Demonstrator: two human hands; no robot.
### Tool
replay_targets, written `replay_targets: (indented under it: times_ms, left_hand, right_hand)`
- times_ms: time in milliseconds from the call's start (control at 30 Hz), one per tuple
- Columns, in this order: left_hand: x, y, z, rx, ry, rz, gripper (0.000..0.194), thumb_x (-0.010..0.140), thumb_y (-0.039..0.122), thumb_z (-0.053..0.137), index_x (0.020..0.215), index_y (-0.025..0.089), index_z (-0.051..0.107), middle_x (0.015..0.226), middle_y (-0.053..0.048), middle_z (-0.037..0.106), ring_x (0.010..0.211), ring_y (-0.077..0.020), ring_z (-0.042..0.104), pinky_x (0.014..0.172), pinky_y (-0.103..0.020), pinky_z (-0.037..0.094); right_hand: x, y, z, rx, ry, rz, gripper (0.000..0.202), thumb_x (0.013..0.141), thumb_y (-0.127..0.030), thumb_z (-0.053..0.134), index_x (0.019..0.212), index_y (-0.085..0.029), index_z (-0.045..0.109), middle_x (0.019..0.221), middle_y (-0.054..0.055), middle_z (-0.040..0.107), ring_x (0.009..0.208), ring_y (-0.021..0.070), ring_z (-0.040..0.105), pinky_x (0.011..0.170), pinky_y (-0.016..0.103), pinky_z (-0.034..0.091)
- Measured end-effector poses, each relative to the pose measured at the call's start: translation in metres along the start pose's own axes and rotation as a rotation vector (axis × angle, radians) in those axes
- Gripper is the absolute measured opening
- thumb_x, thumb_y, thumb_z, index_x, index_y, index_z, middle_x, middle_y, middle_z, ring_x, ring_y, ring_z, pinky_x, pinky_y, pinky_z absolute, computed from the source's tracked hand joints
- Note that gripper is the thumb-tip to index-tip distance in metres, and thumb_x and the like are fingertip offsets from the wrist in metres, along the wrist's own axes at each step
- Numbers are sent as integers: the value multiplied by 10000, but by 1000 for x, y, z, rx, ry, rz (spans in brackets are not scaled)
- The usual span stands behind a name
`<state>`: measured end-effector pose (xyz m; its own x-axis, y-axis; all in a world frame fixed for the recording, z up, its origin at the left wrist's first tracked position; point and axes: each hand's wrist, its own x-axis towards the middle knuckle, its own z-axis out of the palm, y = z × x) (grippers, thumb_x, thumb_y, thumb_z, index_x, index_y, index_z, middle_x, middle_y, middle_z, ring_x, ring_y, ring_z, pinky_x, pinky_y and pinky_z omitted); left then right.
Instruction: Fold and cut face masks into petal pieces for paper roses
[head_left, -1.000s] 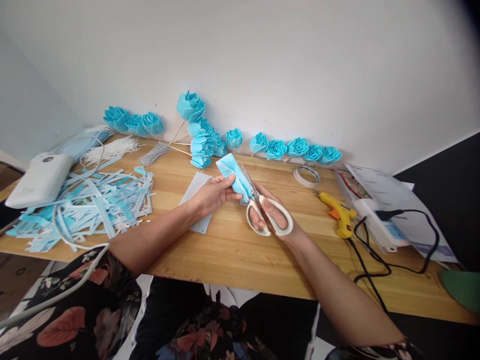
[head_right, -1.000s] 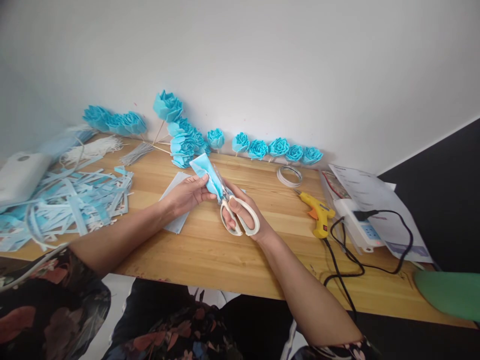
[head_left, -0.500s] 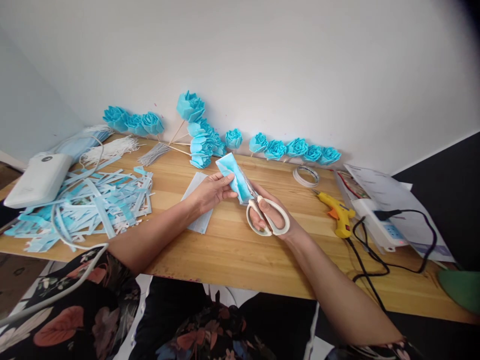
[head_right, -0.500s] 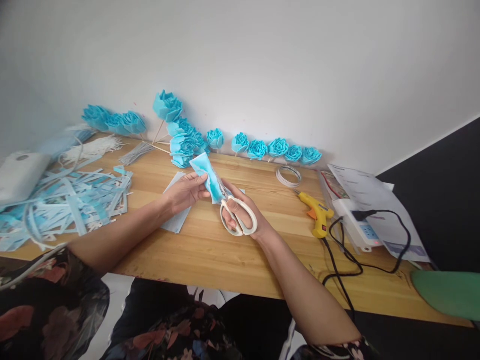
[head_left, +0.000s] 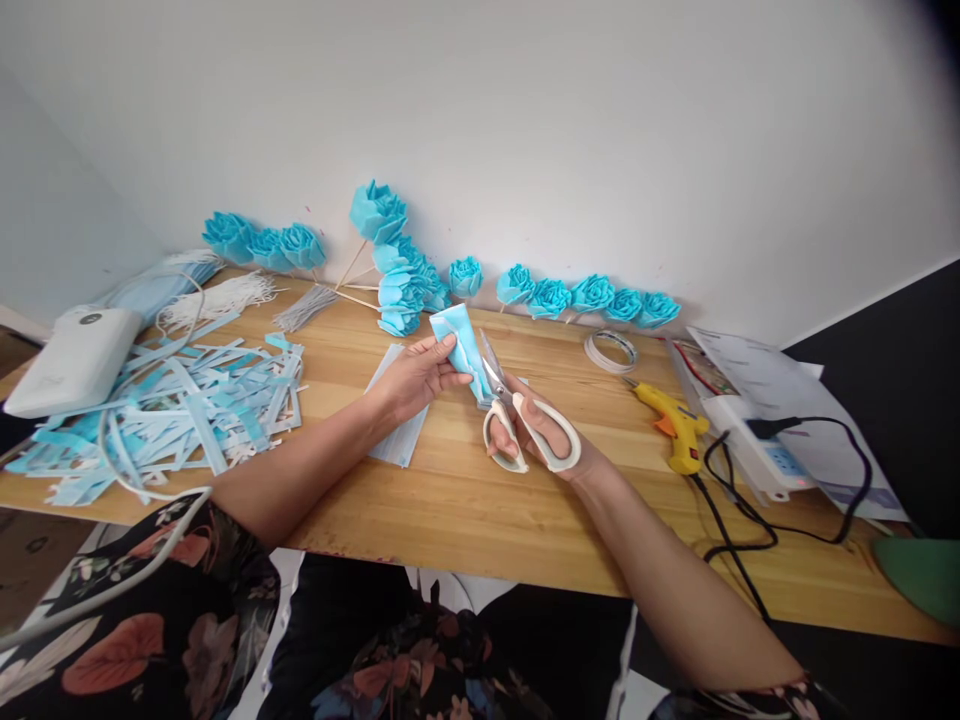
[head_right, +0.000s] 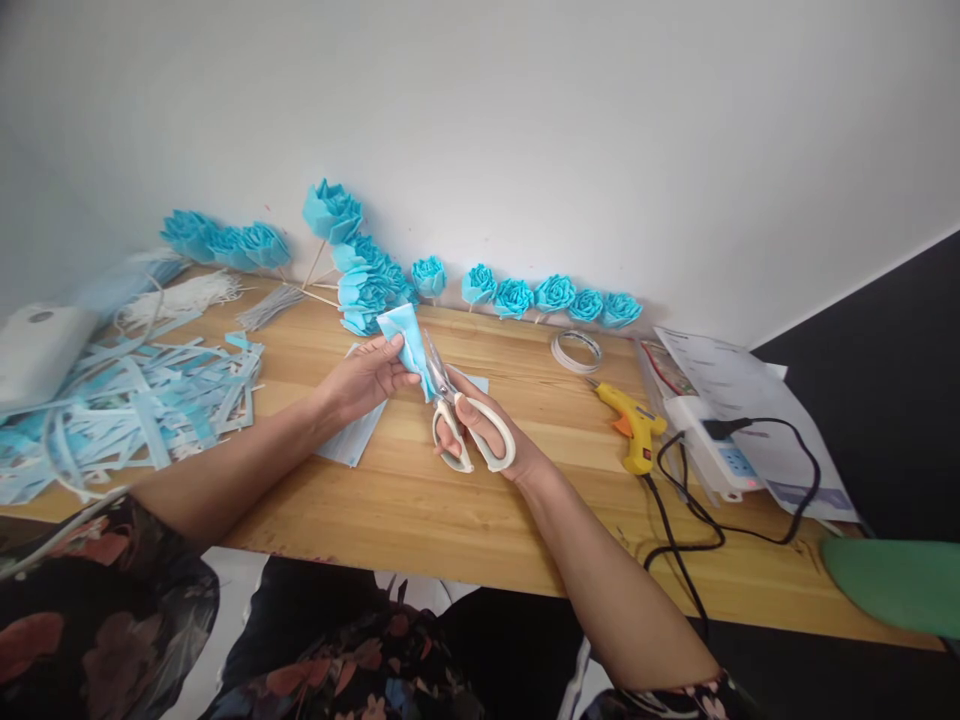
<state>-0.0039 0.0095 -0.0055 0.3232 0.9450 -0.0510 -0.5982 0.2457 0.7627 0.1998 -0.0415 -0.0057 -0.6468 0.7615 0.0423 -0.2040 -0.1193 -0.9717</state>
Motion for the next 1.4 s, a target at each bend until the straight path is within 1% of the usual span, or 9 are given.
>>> replay_targets:
  times_ms: [167,267,433,567,733,900,1033,1200,1400]
  left_hand:
    - [0,3,1,-4,47,10,148,878,252,673,829,113,657,754,-38,726,667,-123,697,651,-229,596]
    - [-1,4,3,10,64,-11,155,878,254,674,834,106,661,755,-45,724,663,-124,698,646,-226,591]
    - [-4,1,6,65,27,-69,166,881,261,669,847,98,676,767,-67,730,678,-139,701,640,-239,592]
    - [-5,-1,7,81,16,-70,180,881,269,668,844,93,680,789,-79,735,691,-143,702,645,-242,593]
    - [-5,0,7,49,17,-48,169,871,266,681,835,100,676,781,-70,735,682,-139,701,652,-241,596]
    - [-7,-2,9,66,-16,-92,178,875,265,674,851,89,678,775,-83,730,678,-144,700,644,-246,601]
    - [-7,-4,10,63,-18,-118,178,875,261,674,848,85,673,763,-81,722,668,-143,698,644,-251,604]
    - [-7,-4,10,65,-21,-122,187,865,272,687,857,85,675,767,-79,722,674,-144,700,651,-252,603]
    - [-7,-6,8,62,-42,-130,198,859,282,694,832,87,671,757,-80,724,679,-144,699,658,-253,604]
  right_hand:
    - [0,1,0,-11,-26,-3,696,931,-604,471,1493,-219,326,607,-49,532,506,121,439,679,354,514]
    - [0,2,-1,-11,-15,-6,692,929,-609,470,1484,-218,336,612,-44,540,514,126,451,675,352,515]
    - [0,3,-2,8,-35,-36,645,946,-579,460,1463,-207,357,620,-40,545,521,122,464,679,350,530]
    - [0,3,-3,12,-38,-29,613,960,-564,442,1455,-210,366,616,-40,541,534,123,477,677,341,532]
    - [1,3,-3,0,-20,-23,652,934,-596,470,1456,-218,370,624,-38,557,516,120,468,671,347,536]
    - [1,3,-3,6,-1,-23,646,935,-593,472,1447,-211,378,621,-39,555,517,120,479,672,344,540]
    - [1,1,-2,9,-11,-24,651,934,-581,484,1455,-212,357,645,-28,577,526,122,488,645,327,532]
    - [2,1,-1,1,12,-20,656,921,-604,491,1428,-200,387,613,-39,555,516,123,482,636,326,532]
    - [2,3,-2,-5,3,-43,614,941,-566,481,1424,-198,389,666,-17,595,520,120,484,627,325,531]
